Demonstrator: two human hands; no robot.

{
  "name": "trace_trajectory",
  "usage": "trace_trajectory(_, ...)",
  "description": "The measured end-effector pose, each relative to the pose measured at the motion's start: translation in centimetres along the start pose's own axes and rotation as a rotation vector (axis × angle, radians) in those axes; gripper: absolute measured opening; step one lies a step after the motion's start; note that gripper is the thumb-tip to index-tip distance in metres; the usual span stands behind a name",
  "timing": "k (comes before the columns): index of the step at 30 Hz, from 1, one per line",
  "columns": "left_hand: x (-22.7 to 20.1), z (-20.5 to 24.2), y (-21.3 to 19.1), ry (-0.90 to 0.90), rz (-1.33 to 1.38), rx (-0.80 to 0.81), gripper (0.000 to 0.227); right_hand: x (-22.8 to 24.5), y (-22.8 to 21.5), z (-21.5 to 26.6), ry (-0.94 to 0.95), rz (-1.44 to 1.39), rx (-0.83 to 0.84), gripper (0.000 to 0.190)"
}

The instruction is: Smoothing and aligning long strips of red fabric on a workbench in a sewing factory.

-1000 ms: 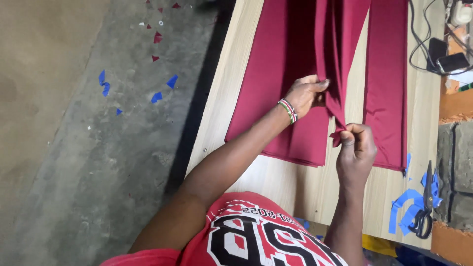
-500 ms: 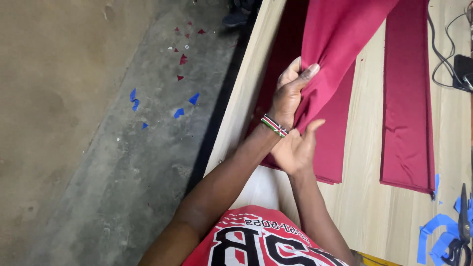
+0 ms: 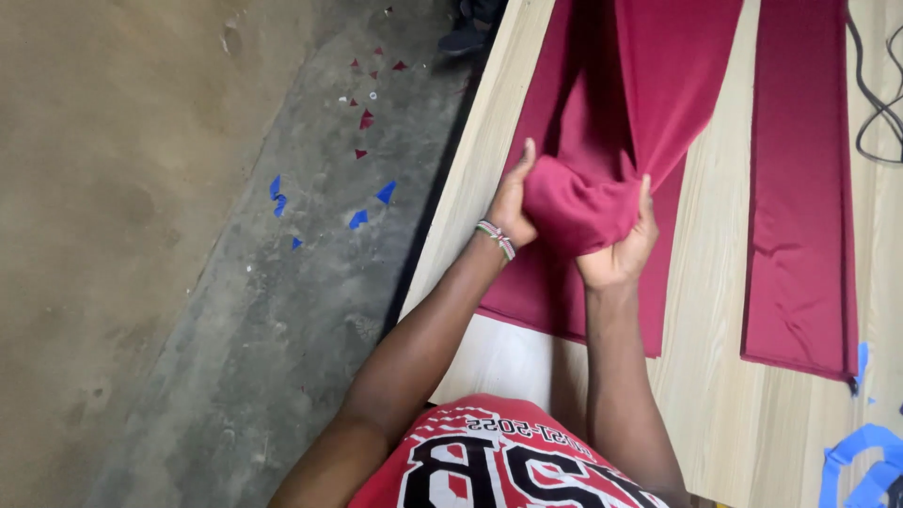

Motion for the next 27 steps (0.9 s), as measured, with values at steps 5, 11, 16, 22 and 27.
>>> trace_trajectory(5, 6.5, -10.7, -3.8, 0.178, -0.377, 0.172, 0.070, 1.6, -6.1, -1.4, 0.037, 0.008, -0.072, 0.025)
trace_trajectory(11, 2.9, -0.6, -0.4, -0.013, 0.105, 0.372, 0.028, 9.7, -9.0, 5.1, -0.192, 0.230, -0.292, 0.049)
trace_trajectory(16, 3.3, 1.9, -6.4, -0.079, 0.153, 0.360, 0.015, 10.3, -17.7, 8.9, -0.185, 0.077, -0.434, 0.037)
trace_trajectory(22, 0.6, 5.9, -7.0, 0.033, 0.380, 0.503, 0.043, 10.4, -21.6, 11.1, -0.219, 0.035, -0.212, 0.045)
trace_trajectory(27, 2.6, 7.1, -11.3, -0.080, 0.094, 0.239, 0.028, 11.2, -22.1, 12.3, -0.117, 0.118, -0.077, 0.015)
Point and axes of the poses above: each hand's wrist, its own z-axis away from the middle knuckle, its own y-axis out of the palm, x = y × z, the point moved 7 cm from there along -z, towards the middle knuckle, and after that the axes turned 8 degrees about y, right-handed, at the moved point
